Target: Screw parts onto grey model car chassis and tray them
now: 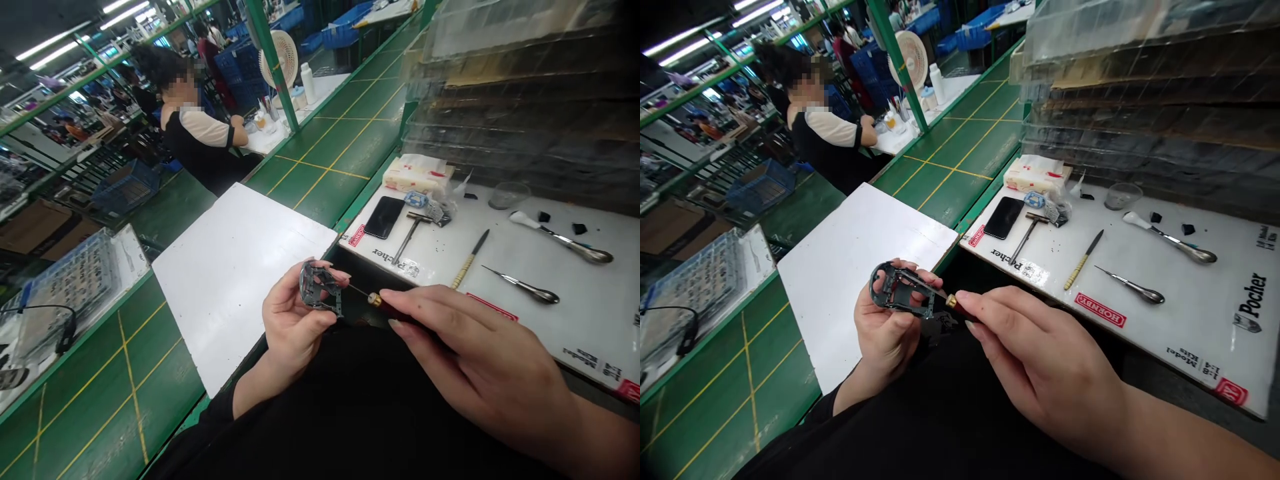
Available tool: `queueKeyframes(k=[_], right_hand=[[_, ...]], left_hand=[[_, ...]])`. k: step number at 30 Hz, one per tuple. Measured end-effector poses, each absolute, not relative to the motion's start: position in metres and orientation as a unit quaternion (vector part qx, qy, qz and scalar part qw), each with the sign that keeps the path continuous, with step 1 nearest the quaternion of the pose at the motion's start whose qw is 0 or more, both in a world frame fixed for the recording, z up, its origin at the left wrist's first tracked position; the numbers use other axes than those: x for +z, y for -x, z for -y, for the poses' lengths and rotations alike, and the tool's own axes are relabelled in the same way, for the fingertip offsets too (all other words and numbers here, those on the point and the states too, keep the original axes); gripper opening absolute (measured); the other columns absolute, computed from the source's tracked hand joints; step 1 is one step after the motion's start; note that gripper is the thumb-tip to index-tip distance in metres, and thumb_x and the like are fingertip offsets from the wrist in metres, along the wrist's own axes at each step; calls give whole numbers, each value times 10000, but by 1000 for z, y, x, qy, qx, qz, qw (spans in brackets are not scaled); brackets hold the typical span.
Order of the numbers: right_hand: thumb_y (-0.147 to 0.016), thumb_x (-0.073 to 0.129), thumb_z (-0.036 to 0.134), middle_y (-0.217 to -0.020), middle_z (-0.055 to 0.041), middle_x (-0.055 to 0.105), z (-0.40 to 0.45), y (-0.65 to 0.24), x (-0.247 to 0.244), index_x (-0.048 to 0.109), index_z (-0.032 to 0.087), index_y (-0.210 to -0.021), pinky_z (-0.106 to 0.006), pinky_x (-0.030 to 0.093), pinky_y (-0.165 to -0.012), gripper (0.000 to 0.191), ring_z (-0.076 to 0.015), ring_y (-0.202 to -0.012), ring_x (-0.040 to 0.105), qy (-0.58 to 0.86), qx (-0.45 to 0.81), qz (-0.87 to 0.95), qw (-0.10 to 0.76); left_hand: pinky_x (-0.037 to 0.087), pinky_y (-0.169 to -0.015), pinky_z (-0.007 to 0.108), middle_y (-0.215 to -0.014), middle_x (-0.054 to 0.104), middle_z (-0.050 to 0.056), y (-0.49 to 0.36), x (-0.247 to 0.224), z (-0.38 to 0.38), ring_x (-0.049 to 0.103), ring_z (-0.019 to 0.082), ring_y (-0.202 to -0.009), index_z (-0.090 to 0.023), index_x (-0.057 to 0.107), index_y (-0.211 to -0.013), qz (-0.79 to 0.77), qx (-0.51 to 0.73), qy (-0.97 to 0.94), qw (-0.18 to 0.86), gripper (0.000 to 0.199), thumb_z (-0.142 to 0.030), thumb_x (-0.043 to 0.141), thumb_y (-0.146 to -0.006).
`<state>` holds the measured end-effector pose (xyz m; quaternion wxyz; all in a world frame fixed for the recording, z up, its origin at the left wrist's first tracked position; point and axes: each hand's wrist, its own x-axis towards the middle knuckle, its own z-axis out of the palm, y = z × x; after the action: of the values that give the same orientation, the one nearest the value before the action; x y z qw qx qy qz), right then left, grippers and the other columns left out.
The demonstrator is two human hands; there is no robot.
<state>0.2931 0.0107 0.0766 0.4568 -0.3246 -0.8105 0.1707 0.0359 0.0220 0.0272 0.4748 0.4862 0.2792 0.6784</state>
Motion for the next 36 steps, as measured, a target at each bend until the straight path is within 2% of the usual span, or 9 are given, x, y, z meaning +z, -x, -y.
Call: queueKeyframes(k=[4, 9, 15, 20, 23, 26, 29, 34, 36], right_hand=[[-1144, 760, -52, -1286, -89, 913, -10, -286, 79, 760, 211, -1671, -271, 809, -967, 589, -217, -1033, 938, 296, 144, 819, 470], [-1146, 760, -57, -1319, -110, 916, -6, -279, 75, 784, 210, -1638, -301, 814, -877, 560, -244, -1050, 945, 307, 123, 818, 471], [-1158, 750, -64, -1283, -117, 906, 1, -276, 72, 806, 173, -1612, -304, 786, -833, 516, -227, -1012, 930, 322, 120, 816, 465], [-1200, 756, 12, -1258, -105, 909, 3, -277, 73, 824, 188, -1584, -303, 760, -755, 428, -217, -945, 907, 338, 98, 817, 457], [-1199, 790, 51, -1245, -110, 934, 5, -277, 76, 821, 179, -1538, -315, 786, -774, 363, -243, -950, 922, 342, 70, 819, 456], [-1179, 845, 74, -1257, -106, 969, 11, -275, 77, 823, 188, -1528, -357, 825, -890, 368, -286, -1014, 958, 364, 50, 806, 463], [-1189, 841, 96, -1245, -66, 979, 15, -275, 78, 858, 244, -1509, -373, 838, -1005, 353, -286, -1022, 968, 407, 96, 781, 464], [-1179, 765, 14, -1316, -73, 979, 13, -281, 76, 849, 279, -1613, -382, 864, -955, 516, -294, -1030, 972, 348, 132, 802, 468], [-1178, 796, 35, -1318, -68, 982, 13, -282, 72, 856, 284, -1608, -380, 866, -972, 500, -292, -1028, 969, 372, 116, 793, 468]], left_hand=[[805, -1120, 454, -1383, 922, 93, -33, 29, -22, 942, 288, -1247, -341, 878, -1566, -273, 680, -512, 448, 562, -386, 1075, -1041], [798, -1138, 556, -1359, 895, 90, -29, 22, -21, 928, 329, -1261, -378, 845, -1599, -288, 678, -541, 406, 622, -478, 1076, -1030], [780, -1147, 535, -1425, 879, 84, -26, 17, -22, 920, 322, -1279, -410, 828, -1637, -264, 688, -564, 372, 621, -408, 1051, -1057], [779, -1165, 548, -1483, 861, 93, -27, 13, -19, 917, 335, -1303, -387, 844, -1622, -284, 691, -562, 355, 617, -386, 1059, -1044], [777, -1153, 545, -1493, 845, 100, -27, 11, -16, 912, 342, -1302, -389, 850, -1630, -310, 686, -571, 327, 632, -421, 1068, -1038], [772, -1150, 565, -1493, 832, 103, -26, 9, -13, 907, 350, -1304, -398, 844, -1634, -319, 681, -574, 324, 640, -448, 1071, -1038], [773, -1142, 586, -1472, 833, 105, -25, 10, -12, 912, 360, -1279, -402, 838, -1631, -324, 677, -577, 322, 685, -498, 1100, -1005], [779, -1127, 588, -1479, 834, 100, -23, 12, -12, 914, 356, -1277, -423, 828, -1655, -333, 664, -589, 317, 671, -484, 1076, -1035], [772, -1142, 596, -1471, 837, 98, -23, 12, -11, 915, 353, -1269, -422, 832, -1653, -327, 667, -592, 314, 669, -478, 1079, -1034]])
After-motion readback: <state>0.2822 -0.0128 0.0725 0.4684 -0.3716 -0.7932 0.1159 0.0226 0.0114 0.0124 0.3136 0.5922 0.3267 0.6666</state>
